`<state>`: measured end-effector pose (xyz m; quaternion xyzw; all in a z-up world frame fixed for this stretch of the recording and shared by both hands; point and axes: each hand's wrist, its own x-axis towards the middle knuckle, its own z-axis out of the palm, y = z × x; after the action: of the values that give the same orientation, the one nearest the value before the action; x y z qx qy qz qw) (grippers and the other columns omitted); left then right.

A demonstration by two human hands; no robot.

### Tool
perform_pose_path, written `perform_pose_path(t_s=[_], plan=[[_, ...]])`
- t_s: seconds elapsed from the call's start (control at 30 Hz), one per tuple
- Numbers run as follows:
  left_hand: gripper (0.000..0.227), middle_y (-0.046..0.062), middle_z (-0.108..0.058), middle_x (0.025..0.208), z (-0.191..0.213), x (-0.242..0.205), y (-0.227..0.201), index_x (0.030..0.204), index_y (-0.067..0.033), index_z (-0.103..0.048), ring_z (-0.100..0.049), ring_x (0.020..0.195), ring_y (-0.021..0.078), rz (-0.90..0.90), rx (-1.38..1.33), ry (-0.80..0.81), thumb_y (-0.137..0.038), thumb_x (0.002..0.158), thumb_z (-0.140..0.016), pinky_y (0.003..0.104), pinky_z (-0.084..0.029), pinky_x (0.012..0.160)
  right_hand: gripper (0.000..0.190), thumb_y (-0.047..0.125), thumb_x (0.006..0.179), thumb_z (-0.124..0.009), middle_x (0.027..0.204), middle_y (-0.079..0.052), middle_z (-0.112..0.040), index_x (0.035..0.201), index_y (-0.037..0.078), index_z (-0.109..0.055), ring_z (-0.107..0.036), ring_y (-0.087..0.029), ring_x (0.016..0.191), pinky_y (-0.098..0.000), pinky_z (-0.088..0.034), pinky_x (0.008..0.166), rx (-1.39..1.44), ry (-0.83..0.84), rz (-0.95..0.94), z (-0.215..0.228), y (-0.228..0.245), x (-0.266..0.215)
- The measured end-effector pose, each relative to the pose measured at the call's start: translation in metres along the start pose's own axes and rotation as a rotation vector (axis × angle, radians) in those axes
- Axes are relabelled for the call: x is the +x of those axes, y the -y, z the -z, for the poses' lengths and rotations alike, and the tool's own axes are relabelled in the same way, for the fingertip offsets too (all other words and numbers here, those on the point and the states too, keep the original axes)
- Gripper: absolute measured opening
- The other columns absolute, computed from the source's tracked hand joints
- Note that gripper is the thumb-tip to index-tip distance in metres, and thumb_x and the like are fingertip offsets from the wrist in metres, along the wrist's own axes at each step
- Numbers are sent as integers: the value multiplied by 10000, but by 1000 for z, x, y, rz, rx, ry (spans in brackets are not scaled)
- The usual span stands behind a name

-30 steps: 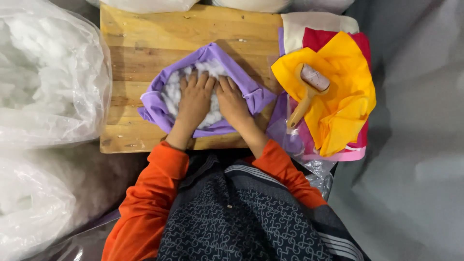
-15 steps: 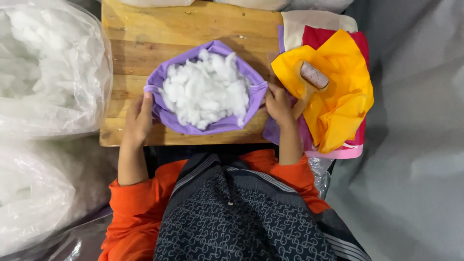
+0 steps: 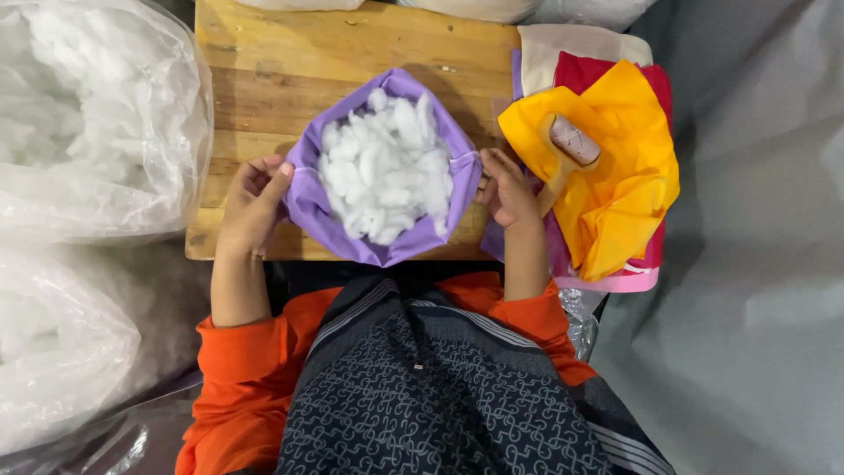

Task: The person is stuffing a purple pillowcase with white fiberfill material by hand.

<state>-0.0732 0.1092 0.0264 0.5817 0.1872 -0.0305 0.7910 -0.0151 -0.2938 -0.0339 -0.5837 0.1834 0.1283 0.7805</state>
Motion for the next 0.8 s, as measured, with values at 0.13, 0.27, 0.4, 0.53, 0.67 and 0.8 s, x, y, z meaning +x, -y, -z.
perform_pose_path(t_s=[0.13,0.27,0.4,0.53,0.67,0.8], plan=[[438,20,-600,904,10,4,-6,1226,-46,-617,-616,798,113,-185,271,-10,-100,871,-867,197,-530,663,240,294,966,-761,825,67,-427,1052,157,-584,-601,-85,656,-221,-590,557,-48,55,38,-20,25,-24],[392,28,-613,829,7,5,-13,1144,-66,-683,-621,765,133,-236,347,-36,35,799,-839,227,-542,665,203,72,884,-791,732,94,-438,868,153,-605,-457,-23,690,-161,-384,590,-299,1,308,-20,18,-18],[349,46,-600,795,12,0,-39,1098,-107,-732,-582,691,140,-431,573,-251,122,858,-624,199,-468,599,260,-54,772,-709,658,71,-414,745,148,-548,-397,-63,660,-213,-303,599,-462,-120,440,-11,31,-17],[361,71,-598,810,-2,4,-55,1100,-109,-746,-572,621,161,-527,695,-316,111,842,-623,243,-471,550,255,-79,784,-624,788,-2,-476,756,172,-587,-533,-211,764,-312,-449,736,-1013,-223,789,-54,71,-55],[217,61,-540,687,30,41,-16,954,-118,-728,-528,568,188,-303,735,-72,-27,959,-530,354,-429,502,263,-72,897,-596,1153,-82,-549,868,147,-738,-639,-326,1050,-386,-529,898,-1314,-351,1162,-71,89,-68],[241,-24,-598,744,6,25,-50,1056,-108,-707,-652,602,82,-105,219,71,-153,1029,-472,199,-561,542,215,-79,917,-584,1163,-75,-526,896,109,-687,-603,-317,1103,-378,-495,949,-1378,-530,1245,-70,118,-88]])
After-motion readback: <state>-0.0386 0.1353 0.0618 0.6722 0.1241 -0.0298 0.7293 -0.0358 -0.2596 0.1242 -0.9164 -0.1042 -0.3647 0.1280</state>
